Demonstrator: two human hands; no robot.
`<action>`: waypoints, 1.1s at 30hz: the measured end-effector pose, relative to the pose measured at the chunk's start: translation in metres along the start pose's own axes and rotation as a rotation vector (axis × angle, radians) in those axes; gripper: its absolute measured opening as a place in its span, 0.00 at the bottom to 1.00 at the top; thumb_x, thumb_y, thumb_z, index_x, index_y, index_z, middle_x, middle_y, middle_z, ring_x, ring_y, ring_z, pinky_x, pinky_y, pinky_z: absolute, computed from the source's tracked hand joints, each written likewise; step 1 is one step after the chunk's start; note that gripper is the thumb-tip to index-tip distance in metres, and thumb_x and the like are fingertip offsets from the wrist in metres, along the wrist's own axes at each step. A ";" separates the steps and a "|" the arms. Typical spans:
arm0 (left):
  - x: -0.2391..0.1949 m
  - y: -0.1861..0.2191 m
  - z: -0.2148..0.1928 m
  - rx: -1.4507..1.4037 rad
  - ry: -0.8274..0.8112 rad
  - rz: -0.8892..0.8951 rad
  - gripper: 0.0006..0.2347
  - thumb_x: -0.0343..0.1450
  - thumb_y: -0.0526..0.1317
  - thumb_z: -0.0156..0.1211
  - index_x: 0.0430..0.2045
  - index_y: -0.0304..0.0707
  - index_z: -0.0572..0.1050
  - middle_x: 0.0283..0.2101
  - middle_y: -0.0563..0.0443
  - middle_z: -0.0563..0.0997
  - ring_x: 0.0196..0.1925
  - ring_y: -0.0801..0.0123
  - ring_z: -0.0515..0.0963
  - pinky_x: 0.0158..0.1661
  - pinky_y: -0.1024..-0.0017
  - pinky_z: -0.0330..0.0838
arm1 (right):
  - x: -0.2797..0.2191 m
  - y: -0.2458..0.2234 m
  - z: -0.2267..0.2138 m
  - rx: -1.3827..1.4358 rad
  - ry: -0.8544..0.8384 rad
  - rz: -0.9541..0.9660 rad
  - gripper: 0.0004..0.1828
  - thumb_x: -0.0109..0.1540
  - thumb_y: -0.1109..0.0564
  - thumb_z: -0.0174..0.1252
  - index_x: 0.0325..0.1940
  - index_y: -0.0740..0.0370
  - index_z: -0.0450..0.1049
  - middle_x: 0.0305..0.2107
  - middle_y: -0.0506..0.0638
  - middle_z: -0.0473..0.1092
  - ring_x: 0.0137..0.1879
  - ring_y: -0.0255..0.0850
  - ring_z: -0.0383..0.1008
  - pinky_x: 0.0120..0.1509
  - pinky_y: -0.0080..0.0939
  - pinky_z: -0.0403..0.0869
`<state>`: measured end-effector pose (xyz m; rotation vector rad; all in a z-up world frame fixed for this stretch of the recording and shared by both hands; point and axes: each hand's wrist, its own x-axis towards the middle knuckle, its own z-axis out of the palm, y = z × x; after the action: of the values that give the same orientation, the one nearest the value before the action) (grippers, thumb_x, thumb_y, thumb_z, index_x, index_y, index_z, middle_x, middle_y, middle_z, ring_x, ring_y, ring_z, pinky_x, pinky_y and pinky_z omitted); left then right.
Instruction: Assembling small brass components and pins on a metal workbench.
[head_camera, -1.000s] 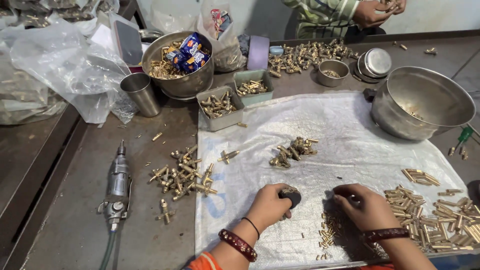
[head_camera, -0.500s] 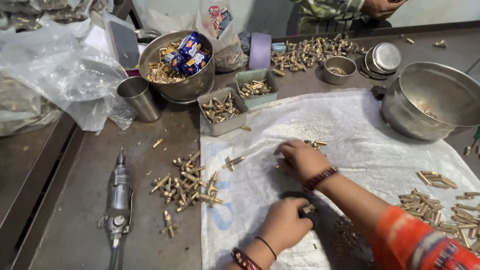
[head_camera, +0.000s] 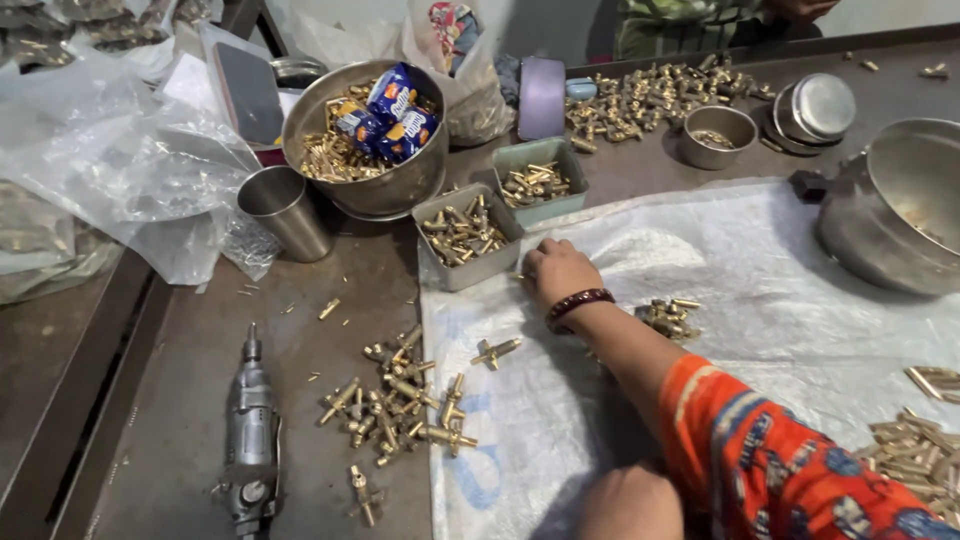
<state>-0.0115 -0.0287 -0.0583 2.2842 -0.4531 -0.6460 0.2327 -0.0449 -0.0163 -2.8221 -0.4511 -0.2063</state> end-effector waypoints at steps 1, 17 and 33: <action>-0.001 0.003 -0.004 0.002 0.004 -0.002 0.11 0.68 0.37 0.56 0.36 0.31 0.82 0.45 0.29 0.82 0.50 0.38 0.82 0.52 0.47 0.74 | 0.003 0.000 -0.006 0.002 0.003 -0.004 0.11 0.59 0.51 0.62 0.42 0.57 0.79 0.45 0.55 0.72 0.54 0.54 0.71 0.59 0.52 0.72; -0.023 0.012 -0.028 0.020 0.082 0.236 0.14 0.65 0.40 0.61 0.42 0.36 0.82 0.43 0.29 0.80 0.46 0.38 0.82 0.48 0.48 0.76 | 0.007 -0.010 -0.068 -0.011 0.277 -0.254 0.14 0.59 0.51 0.64 0.46 0.58 0.78 0.43 0.56 0.73 0.52 0.54 0.72 0.55 0.51 0.74; -0.045 0.031 -0.049 -0.114 0.235 0.278 0.13 0.64 0.43 0.59 0.39 0.38 0.81 0.41 0.35 0.81 0.41 0.40 0.80 0.47 0.50 0.75 | -0.378 0.251 -0.041 -0.226 -0.085 -0.035 0.35 0.49 0.33 0.68 0.58 0.45 0.77 0.57 0.48 0.73 0.61 0.46 0.76 0.65 0.48 0.74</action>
<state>-0.0245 -0.0018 0.0091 2.1050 -0.5888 -0.2552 -0.0460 -0.3940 -0.1083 -3.0550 -0.5265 -0.1539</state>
